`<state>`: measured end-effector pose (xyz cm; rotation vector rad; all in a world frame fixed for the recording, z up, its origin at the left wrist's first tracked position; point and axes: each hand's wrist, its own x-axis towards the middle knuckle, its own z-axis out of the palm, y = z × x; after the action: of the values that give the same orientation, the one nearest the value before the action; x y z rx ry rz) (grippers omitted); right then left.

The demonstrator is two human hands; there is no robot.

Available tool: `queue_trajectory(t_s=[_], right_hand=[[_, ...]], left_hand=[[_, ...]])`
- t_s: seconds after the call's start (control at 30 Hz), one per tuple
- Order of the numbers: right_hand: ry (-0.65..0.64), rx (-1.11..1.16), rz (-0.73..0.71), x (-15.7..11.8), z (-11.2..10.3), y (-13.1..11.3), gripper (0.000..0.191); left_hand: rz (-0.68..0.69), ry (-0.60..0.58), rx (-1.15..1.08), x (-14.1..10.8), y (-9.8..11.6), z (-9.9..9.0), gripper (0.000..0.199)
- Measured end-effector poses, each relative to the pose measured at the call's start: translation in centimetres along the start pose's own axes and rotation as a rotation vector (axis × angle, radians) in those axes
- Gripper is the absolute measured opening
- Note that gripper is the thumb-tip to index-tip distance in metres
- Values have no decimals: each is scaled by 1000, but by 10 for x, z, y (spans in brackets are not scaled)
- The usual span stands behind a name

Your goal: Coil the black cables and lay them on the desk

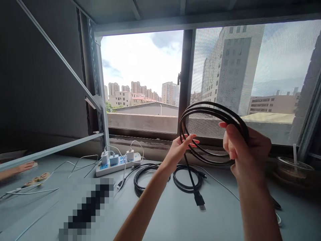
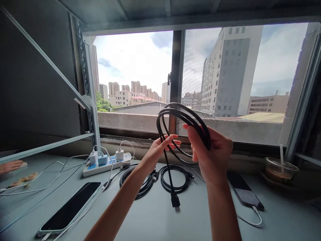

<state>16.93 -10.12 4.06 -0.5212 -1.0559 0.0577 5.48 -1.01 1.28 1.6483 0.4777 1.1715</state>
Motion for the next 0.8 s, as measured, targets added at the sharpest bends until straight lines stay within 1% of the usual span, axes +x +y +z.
queue_trajectory(t_s=[0.07,0.13,0.17,0.2,0.3,0.4,0.47,0.53,0.6,0.67,0.7,0.73,0.8], right_hand=[[-16,18,6,3,-3,7,23],[-34,-42,48,7,-6,15,24],[-33,-104,77,9,-8,19,23],[-30,-179,106,11,-8,23,27],[-63,-346,166,12,-7,30,52],[-159,-397,176,10,-2,35,59],[-198,-457,140,7,1,37,63],[-202,-518,103,6,3,39,63],[-209,-523,102,5,4,40,55],[-260,-450,147,4,5,38,44],[-297,-393,180,4,6,36,40],[-333,-330,216,3,7,32,39],[-367,-221,295,1,9,24,42]], left_hand=[[40,-31,-69,-2,1,2,46],[83,-15,-155,-1,2,1,49],[101,19,-200,0,2,0,49],[115,70,-240,1,2,-2,49],[169,270,-293,5,5,-10,52],[265,403,-223,5,14,-17,50],[312,447,-115,2,23,-22,46],[311,460,55,-2,31,-30,40],[274,444,283,-6,38,-38,32],[221,397,486,-8,40,-47,25],[193,368,542,-8,40,-50,23],[164,337,554,-8,38,-52,23],[97,269,442,-5,34,-52,24]])
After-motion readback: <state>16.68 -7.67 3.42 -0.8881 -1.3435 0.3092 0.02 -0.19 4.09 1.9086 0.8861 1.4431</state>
